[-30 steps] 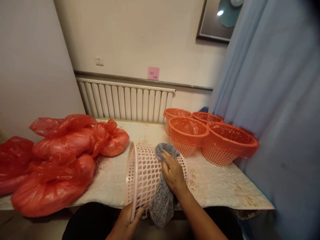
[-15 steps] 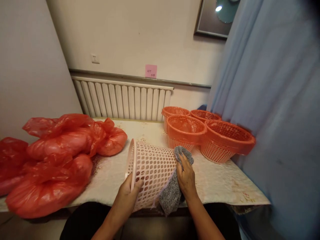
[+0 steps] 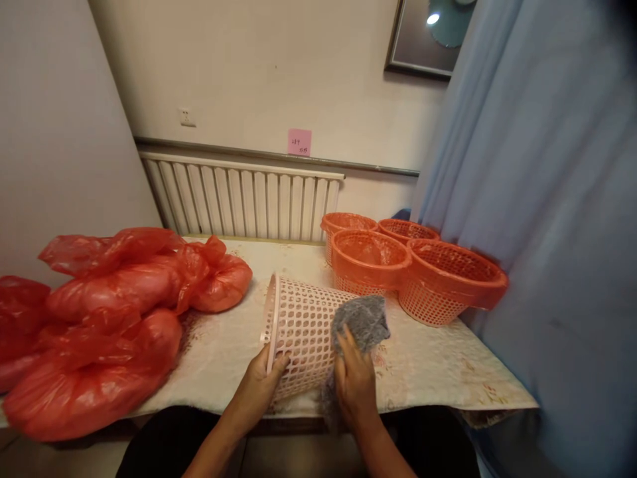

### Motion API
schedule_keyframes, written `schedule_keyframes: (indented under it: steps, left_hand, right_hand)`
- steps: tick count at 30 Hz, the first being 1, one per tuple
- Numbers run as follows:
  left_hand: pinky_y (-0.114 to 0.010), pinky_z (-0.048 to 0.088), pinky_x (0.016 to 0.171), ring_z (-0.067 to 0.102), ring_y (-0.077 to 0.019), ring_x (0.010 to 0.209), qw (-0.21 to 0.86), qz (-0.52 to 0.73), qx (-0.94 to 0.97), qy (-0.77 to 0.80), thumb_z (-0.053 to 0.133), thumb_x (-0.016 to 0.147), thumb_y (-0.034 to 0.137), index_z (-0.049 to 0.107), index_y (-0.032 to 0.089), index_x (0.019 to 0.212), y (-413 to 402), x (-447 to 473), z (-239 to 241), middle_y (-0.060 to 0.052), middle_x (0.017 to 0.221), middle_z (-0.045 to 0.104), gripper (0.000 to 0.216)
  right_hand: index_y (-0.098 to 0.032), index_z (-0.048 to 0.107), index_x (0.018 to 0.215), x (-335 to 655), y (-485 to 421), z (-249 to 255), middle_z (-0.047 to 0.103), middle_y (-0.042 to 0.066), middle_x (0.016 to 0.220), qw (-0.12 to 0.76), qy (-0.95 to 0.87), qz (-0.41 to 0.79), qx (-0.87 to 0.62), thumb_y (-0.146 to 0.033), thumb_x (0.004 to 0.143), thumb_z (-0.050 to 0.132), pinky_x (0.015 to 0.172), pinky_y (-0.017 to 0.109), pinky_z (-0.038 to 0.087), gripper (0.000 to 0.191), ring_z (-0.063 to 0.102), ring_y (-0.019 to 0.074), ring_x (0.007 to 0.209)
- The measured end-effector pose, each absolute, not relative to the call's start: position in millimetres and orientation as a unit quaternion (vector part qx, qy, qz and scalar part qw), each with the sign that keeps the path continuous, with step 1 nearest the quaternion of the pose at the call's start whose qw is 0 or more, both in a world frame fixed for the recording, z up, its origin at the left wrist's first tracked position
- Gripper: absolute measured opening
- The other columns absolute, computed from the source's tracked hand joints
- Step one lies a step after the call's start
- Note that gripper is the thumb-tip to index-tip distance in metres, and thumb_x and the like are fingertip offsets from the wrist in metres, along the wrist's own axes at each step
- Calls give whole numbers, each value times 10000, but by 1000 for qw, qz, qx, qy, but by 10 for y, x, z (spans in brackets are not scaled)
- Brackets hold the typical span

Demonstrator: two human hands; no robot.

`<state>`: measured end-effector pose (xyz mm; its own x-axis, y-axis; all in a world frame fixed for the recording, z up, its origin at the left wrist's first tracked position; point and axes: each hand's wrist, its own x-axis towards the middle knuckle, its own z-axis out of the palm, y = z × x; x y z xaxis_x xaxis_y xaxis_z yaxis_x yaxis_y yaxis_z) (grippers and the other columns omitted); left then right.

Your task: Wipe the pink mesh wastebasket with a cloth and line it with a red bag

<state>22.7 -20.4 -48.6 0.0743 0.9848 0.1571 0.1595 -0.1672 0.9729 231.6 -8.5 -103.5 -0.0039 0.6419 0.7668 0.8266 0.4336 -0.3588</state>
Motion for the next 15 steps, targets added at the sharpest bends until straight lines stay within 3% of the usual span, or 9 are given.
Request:
schedule_keyframes:
  steps: [7, 15]
  left_hand:
    - [-405, 476, 983, 651, -264, 1041, 435, 481, 610, 455, 516, 867, 404, 612, 135, 1158, -254, 262, -563, -100, 1109, 718, 408]
    - [-364, 570, 816, 696, -261, 922, 446, 477, 576, 491, 554, 835, 470, 631, 153, 1108, -330, 296, -686, -71, 980, 754, 426]
  right_hand:
    - [-110, 439, 1362, 1746, -322, -621, 464, 168, 1429, 391, -825, -86, -400, -93, 874, 401, 978, 465, 391, 490, 441, 255, 1328]
    - [-138, 508, 1325, 1649, 85, -236, 488, 125, 1421, 433, -794, -51, -424, -70, 831, 427, 1067, 498, 325, 505, 479, 252, 1291]
